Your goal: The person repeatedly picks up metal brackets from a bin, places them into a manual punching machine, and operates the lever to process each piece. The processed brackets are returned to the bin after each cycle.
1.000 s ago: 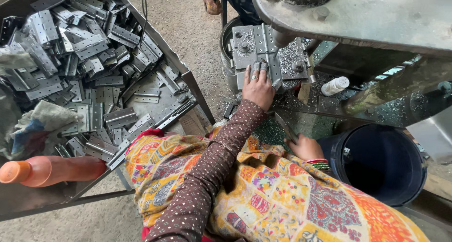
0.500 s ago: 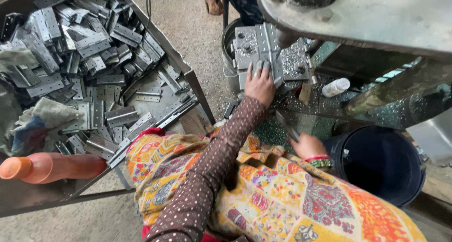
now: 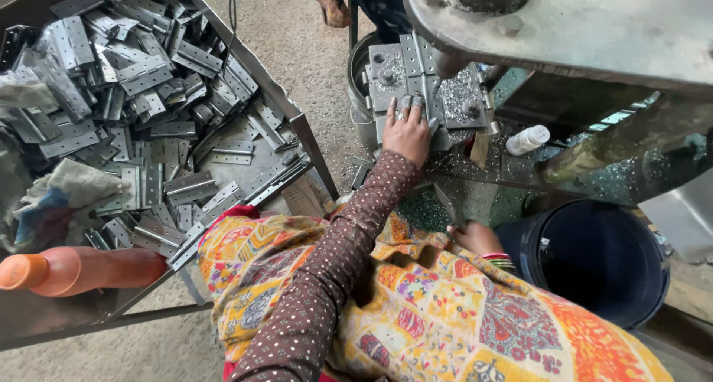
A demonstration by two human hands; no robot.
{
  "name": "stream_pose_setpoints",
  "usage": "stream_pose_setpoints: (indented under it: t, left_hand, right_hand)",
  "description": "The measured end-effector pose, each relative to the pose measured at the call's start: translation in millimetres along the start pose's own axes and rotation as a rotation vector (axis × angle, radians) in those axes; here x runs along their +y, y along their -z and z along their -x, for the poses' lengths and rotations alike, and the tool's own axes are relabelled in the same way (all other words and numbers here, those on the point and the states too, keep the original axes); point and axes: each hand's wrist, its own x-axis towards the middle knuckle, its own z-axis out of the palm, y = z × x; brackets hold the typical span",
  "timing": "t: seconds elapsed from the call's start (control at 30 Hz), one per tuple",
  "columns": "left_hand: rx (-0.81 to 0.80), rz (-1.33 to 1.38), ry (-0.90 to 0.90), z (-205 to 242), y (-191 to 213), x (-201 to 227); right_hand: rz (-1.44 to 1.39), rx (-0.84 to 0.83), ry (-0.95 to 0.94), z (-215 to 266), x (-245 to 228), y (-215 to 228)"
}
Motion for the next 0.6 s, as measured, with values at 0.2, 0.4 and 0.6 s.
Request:
stream_pose_setpoints:
  t: [0.2,0.4,0.6]
  left_hand:
    - [-0.047,-0.045,0.038,-19,-13,-6]
    - [-0.153,0.010,0.041,-2,-6,-7]
    - [-0.167,0.018,0.033,-4,6,-7]
  right_hand:
    - [0.105,0.000,-0.044,6,-1,2]
    - [-0.052,0.041,-0.048,17,9,-58]
    - [-0.021,-0.021,0.019,-6,10,-9]
